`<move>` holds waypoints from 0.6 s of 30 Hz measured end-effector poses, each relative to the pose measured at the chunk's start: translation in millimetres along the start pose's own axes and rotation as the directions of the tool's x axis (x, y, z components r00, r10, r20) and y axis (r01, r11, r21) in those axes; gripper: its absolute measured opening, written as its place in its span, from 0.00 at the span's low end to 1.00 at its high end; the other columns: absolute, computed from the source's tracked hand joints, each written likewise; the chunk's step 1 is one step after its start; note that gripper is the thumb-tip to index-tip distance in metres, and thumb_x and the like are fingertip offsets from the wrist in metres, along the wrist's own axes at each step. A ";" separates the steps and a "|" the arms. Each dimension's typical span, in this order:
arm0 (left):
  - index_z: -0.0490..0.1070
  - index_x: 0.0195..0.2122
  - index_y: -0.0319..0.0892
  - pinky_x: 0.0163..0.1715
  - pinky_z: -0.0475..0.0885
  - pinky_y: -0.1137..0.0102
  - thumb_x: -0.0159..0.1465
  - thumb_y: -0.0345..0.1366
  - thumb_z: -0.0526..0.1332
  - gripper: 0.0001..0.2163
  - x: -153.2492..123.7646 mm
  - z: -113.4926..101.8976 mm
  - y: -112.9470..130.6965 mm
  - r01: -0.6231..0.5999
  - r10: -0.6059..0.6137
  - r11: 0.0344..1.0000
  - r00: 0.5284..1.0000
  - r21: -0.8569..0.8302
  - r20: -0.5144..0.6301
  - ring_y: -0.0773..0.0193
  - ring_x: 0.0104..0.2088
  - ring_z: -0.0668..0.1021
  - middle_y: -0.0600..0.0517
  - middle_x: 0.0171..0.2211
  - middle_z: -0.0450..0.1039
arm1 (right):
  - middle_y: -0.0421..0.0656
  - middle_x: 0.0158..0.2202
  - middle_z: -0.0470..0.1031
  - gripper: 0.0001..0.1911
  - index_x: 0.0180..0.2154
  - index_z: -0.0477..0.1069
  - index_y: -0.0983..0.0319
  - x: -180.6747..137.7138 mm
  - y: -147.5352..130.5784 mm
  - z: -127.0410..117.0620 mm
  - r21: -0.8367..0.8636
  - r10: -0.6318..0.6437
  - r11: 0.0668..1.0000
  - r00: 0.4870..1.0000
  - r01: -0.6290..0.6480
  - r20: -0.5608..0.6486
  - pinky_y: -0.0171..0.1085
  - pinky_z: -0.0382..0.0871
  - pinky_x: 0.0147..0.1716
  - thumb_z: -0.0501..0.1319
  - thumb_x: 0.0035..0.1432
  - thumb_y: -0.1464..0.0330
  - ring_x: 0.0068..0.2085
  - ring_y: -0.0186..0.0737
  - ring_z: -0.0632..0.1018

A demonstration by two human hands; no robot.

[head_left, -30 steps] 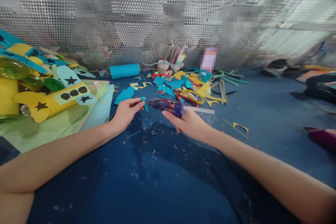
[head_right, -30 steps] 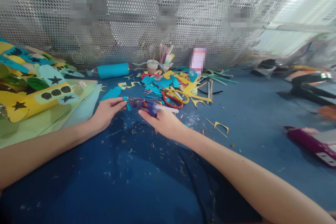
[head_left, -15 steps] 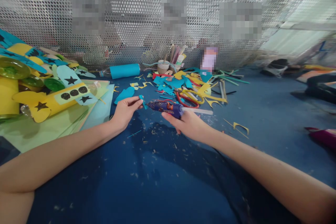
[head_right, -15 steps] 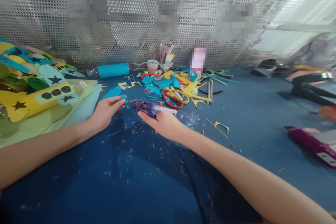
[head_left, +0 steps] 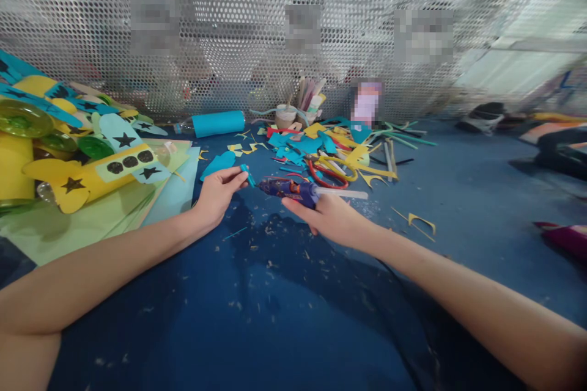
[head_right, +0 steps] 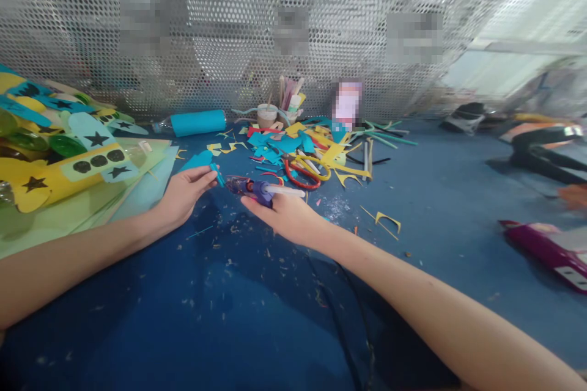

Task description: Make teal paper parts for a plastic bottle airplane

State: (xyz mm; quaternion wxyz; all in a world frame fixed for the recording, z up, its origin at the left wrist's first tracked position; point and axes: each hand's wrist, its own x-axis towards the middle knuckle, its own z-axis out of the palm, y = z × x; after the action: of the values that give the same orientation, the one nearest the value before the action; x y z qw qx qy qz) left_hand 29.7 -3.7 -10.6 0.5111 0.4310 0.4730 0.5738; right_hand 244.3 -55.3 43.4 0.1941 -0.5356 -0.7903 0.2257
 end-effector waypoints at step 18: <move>0.79 0.32 0.41 0.40 0.74 0.63 0.52 0.33 0.70 0.06 -6.8 5.8 8.5 -0.016 0.010 0.995 0.998 0.097 0.062 0.65 0.30 0.79 0.52 0.31 0.80 | 0.39 0.17 0.66 0.23 0.28 0.69 0.59 -0.7 -4.4 -3.2 0.012 0.002 1.000 1.000 -0.001 -0.014 0.37 0.62 0.25 0.50 0.61 0.49 0.23 0.39 0.71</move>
State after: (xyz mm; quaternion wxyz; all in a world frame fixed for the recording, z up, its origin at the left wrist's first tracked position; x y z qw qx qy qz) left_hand 34.6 -10.0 -1.3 0.5000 0.4761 0.4815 0.5399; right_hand 243.0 -56.9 48.5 0.2027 -0.5366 -0.7871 0.2268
